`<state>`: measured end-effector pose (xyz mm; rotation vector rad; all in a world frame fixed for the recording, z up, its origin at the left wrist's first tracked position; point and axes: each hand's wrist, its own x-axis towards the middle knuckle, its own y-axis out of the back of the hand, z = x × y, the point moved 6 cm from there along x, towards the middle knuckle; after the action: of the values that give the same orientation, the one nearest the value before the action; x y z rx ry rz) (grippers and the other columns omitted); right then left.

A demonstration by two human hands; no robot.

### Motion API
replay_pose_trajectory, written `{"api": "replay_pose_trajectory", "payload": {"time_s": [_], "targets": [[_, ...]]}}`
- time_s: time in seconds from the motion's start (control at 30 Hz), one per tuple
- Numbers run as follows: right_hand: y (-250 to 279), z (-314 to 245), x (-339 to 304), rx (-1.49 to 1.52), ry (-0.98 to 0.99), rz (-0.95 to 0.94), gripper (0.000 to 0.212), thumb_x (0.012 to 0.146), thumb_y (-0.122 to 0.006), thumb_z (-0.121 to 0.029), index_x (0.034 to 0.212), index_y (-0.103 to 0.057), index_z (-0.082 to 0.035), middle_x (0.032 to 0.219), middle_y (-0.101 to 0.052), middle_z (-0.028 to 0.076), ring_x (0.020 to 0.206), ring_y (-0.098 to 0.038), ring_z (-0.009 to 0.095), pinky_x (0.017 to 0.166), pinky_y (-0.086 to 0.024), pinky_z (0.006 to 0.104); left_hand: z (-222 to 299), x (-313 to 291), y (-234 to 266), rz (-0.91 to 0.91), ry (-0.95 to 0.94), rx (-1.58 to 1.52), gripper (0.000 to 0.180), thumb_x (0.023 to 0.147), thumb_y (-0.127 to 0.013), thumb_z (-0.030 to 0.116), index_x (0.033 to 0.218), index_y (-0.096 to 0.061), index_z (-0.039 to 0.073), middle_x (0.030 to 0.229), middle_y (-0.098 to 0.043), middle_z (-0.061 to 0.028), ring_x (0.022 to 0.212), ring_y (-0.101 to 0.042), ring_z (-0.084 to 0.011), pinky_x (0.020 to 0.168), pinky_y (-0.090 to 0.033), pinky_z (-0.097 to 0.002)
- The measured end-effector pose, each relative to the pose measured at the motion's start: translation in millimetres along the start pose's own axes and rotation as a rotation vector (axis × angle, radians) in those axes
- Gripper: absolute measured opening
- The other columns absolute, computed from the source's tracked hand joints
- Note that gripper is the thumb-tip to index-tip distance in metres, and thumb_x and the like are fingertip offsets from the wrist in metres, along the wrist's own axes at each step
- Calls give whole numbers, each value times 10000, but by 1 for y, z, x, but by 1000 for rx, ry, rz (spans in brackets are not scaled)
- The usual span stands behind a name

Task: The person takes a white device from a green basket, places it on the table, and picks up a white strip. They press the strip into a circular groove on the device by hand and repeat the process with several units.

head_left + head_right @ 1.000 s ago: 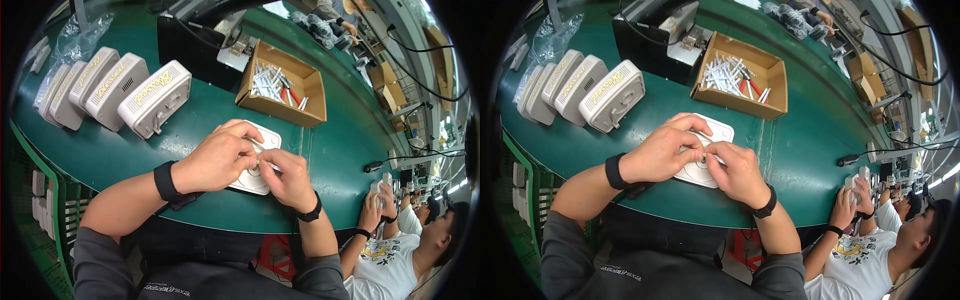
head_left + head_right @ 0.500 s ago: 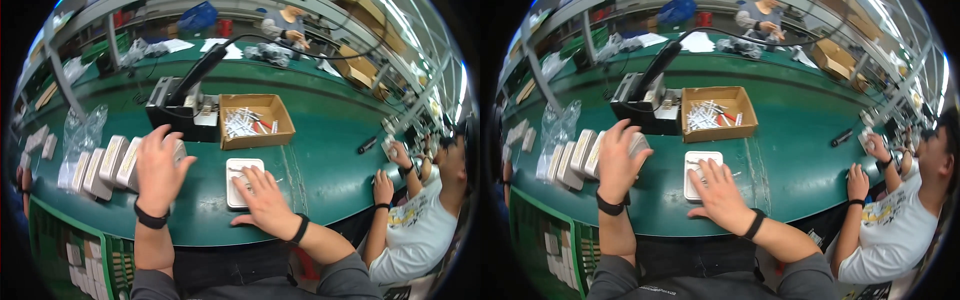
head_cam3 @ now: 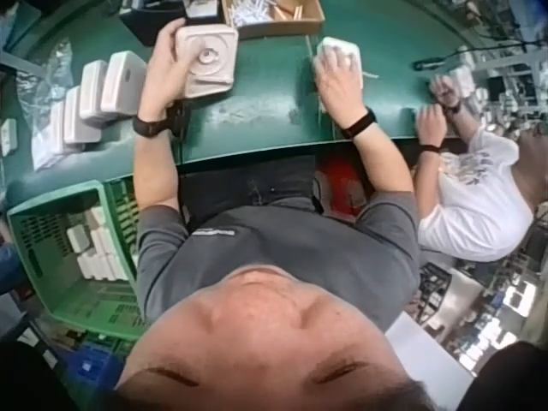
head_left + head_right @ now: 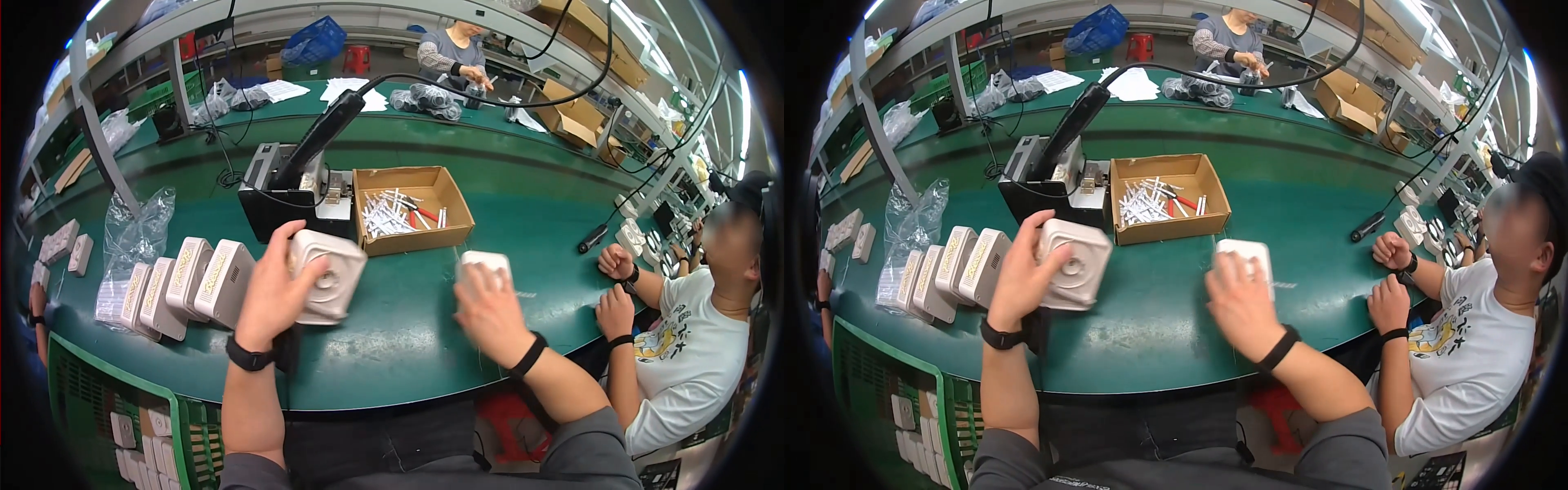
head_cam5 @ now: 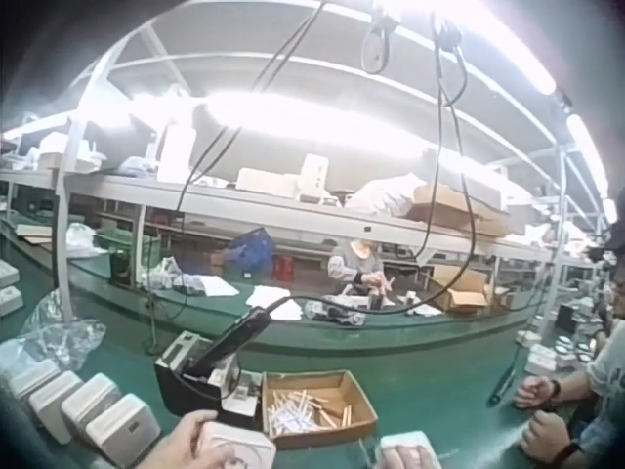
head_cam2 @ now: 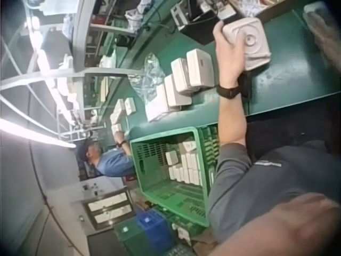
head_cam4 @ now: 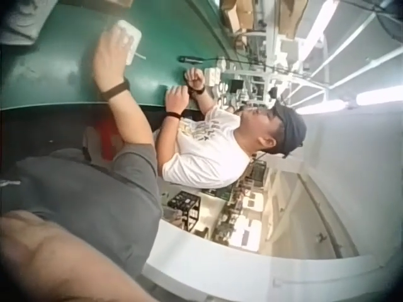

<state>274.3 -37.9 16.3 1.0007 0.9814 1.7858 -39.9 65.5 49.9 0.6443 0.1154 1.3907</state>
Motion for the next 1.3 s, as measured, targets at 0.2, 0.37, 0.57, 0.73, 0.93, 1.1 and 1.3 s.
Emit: {"api": "replay_pose_trajectory", "payload": {"time_s": [0.2,0.37,0.57,0.73,0.93,1.1,1.3], "targets": [[32,55,54,211,-105,185,404,884,-770,-225,1232,-672,-45,1314,-644,148,1221,-622,351,1041,-492,487,-13,-8,-79,-187,215,-331,509,1046,-712,308,1424,-570,-2,1341,-699,-183,1221,-687,-270,1035,-524,-368],[24,59,139,499,-70,59,269,938,-741,-218,1123,-717,-24,1184,-697,152,1057,-685,365,915,-557,481,-37,-1,-83,-240,229,-137,490,1043,-698,352,1373,-624,-3,1330,-688,-192,1222,-680,-306,1036,-523,-388],[-17,64,190,269,-191,-46,300,947,-718,-322,1080,-754,-56,1097,-731,171,1027,-710,390,868,-585,509,-26,-2,-68,-100,-101,197,447,992,-733,386,1221,-725,2,1158,-715,-186,1094,-692,-378,982,-543,-435],[-35,96,202,258,-223,158,349,933,-716,-356,1098,-764,-52,1061,-768,193,1022,-734,396,901,-600,497,-18,0,-74,-268,-116,154,472,955,-765,418,1194,-738,12,1116,-723,-173,1042,-702,-383,940,-557,-444],[-76,60,230,282,-164,-318,356,871,-765,-317,1027,-781,3,1040,-788,231,987,-764,402,902,-615,485,-9,-12,-86,-441,-143,126,505,943,-776,456,1190,-741,16,1134,-724,-176,1050,-703,-374,926,-560,-444],[-100,79,242,268,-244,-388,322,843,-772,-260,1043,-787,-8,1066,-782,242,1008,-759,414,902,-614,485,-10,-13,-90,-473,-170,93,530,937,-779,487,1186,-743,20,1133,-724,-176,1053,-703,-369,925,-558,-442],[-64,103,230,335,-333,-150,285,889,-740,-271,1097,-803,-87,1022,-781,191,919,-751,396,842,-608,492,-10,-13,-90,-482,-178,92,548,939,-769,510,1179,-746,18,1139,-724,-178,1058,-699,-371,929,-557,-442]]}}
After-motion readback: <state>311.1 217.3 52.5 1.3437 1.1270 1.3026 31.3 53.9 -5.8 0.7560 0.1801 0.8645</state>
